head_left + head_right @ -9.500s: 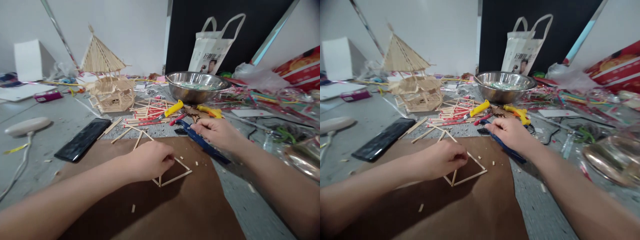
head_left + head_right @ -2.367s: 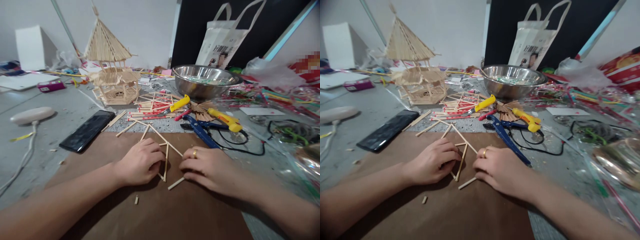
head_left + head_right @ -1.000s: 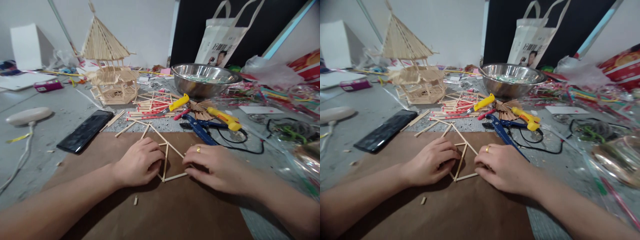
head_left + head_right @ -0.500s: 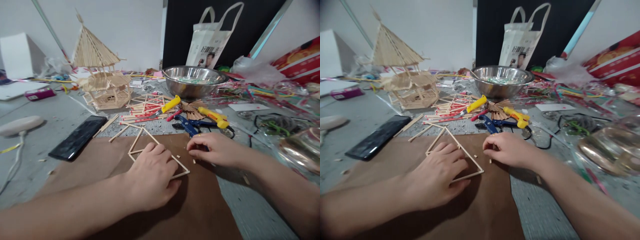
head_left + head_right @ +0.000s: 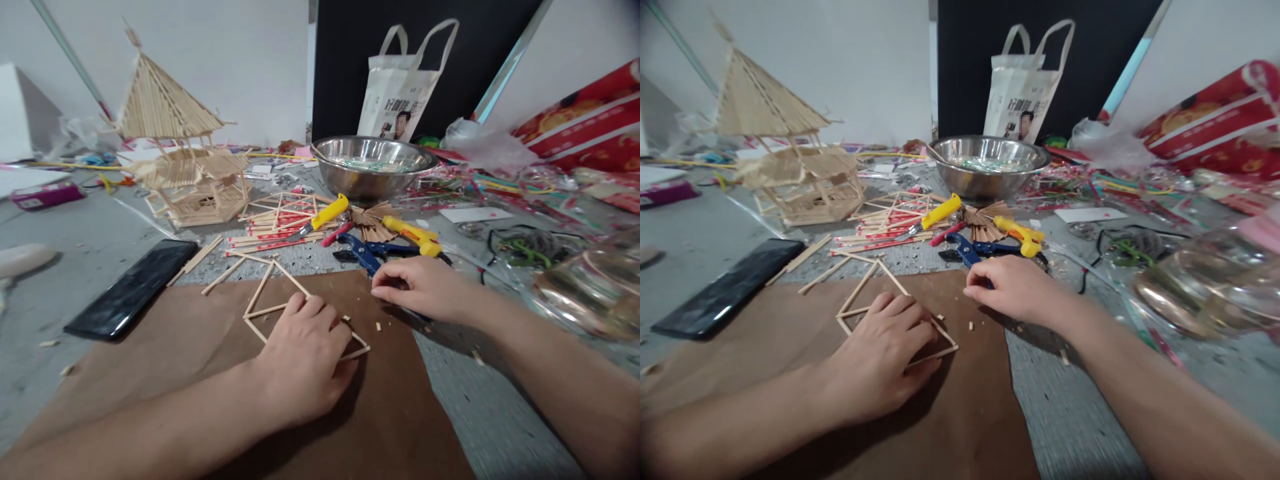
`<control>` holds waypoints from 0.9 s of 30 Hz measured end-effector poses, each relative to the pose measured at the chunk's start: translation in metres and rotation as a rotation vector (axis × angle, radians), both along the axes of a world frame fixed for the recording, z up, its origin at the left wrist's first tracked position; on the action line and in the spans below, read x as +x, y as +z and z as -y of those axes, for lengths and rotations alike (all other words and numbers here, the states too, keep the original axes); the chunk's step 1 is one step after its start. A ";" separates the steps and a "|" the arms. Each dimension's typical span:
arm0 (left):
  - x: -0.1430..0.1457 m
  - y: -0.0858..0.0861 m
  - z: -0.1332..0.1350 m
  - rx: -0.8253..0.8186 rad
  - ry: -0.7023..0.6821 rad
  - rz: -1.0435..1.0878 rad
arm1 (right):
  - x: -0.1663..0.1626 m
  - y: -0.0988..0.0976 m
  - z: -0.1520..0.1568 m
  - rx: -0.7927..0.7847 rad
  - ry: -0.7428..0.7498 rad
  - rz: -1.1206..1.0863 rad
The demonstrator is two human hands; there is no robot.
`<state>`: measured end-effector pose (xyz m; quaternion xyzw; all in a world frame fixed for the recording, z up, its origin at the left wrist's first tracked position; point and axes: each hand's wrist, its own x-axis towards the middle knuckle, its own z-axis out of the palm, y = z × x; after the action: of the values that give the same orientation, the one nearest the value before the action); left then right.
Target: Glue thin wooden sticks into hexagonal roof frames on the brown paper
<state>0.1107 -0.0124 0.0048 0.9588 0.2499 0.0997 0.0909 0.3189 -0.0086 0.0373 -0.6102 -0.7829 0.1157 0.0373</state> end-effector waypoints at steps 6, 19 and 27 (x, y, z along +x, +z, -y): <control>-0.002 0.000 -0.001 -0.017 -0.006 -0.003 | 0.022 -0.002 -0.010 0.164 -0.418 0.158; -0.003 0.001 -0.001 -0.029 -0.006 -0.032 | 0.074 -0.020 -0.032 0.258 -0.855 -0.018; -0.004 0.000 -0.001 -0.022 -0.003 -0.033 | 0.082 -0.026 -0.035 0.153 -0.909 -0.626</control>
<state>0.1066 -0.0119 0.0050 0.9596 0.2511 0.0808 0.0975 0.4011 0.0261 0.0116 -0.8186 -0.3984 0.2065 0.3586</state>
